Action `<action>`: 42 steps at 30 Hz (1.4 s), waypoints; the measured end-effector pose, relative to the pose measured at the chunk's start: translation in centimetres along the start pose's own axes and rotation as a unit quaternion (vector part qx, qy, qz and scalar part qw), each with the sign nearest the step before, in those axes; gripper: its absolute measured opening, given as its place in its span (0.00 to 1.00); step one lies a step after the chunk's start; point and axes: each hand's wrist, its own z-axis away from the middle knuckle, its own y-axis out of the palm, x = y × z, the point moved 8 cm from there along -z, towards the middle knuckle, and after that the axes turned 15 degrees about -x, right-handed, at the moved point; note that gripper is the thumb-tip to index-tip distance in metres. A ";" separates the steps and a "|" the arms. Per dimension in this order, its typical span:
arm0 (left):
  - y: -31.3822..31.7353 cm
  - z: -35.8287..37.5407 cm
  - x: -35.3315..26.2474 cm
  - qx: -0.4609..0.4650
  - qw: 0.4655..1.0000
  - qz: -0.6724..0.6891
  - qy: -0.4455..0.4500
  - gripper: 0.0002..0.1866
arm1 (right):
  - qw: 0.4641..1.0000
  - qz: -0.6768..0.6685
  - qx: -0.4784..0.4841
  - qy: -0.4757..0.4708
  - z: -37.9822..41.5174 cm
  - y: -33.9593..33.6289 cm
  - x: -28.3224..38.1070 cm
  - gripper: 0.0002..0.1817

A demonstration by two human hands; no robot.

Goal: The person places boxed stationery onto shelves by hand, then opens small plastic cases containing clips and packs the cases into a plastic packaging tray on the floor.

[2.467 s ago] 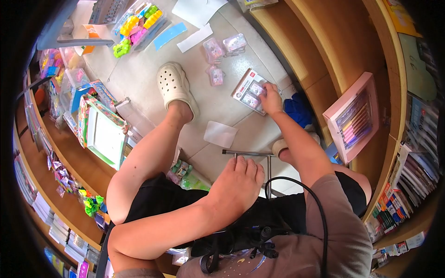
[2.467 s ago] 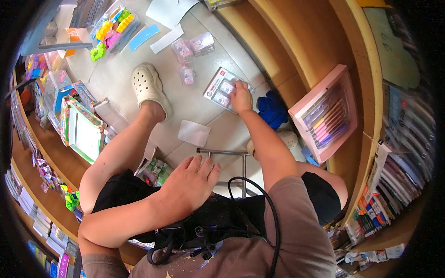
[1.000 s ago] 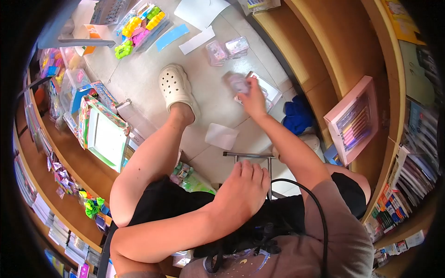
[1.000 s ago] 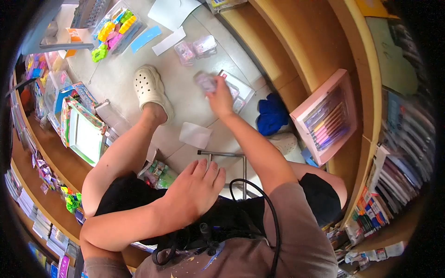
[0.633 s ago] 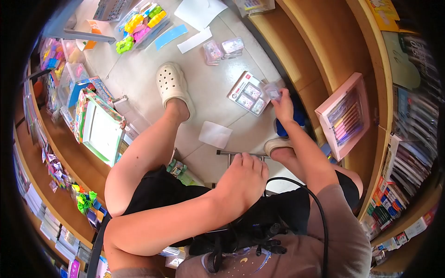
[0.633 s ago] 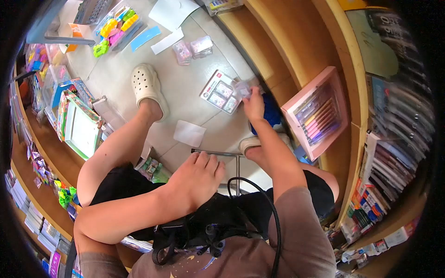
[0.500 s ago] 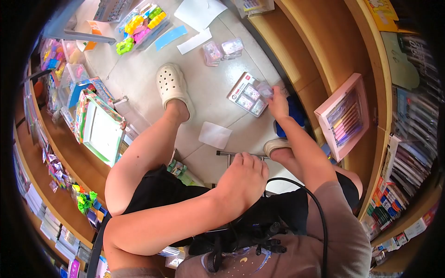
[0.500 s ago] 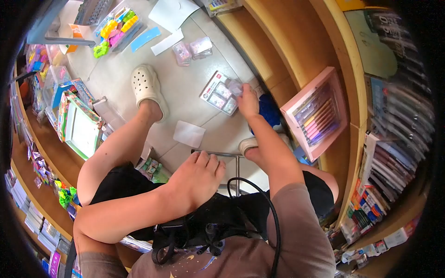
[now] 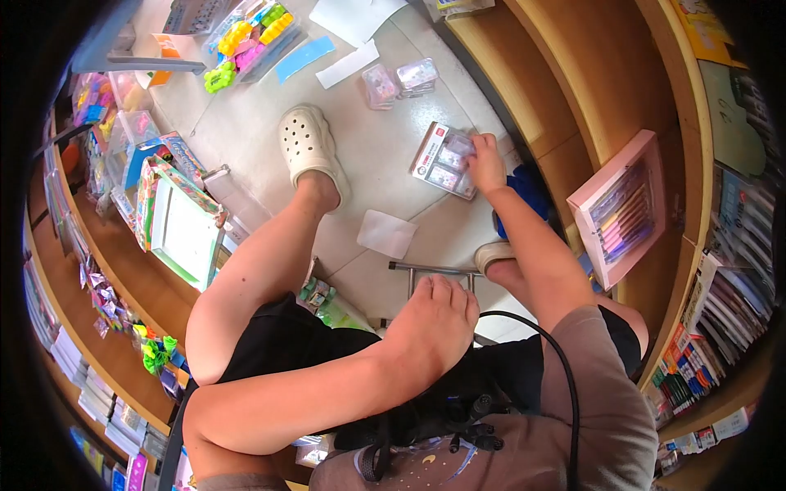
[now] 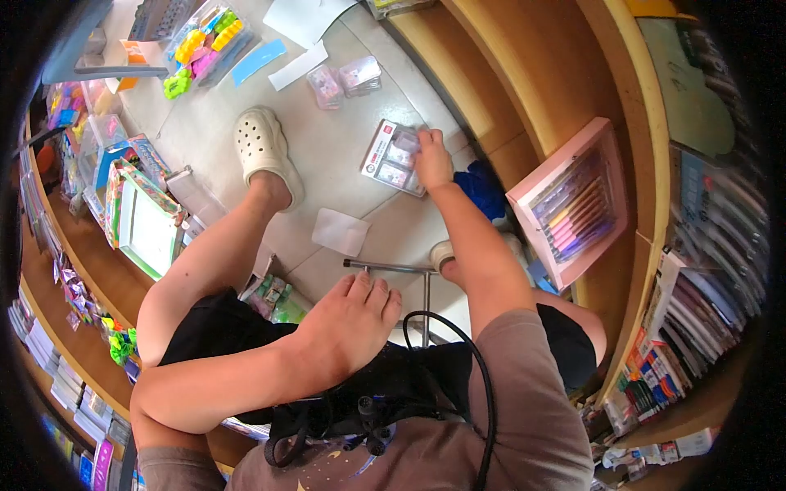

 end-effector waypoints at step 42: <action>-0.4 0.0 -0.4 -0.002 1.000 -0.005 0.004 0.22 | 0.983 -0.021 -0.112 0.146 1.3 -2.9 -3.3 0.23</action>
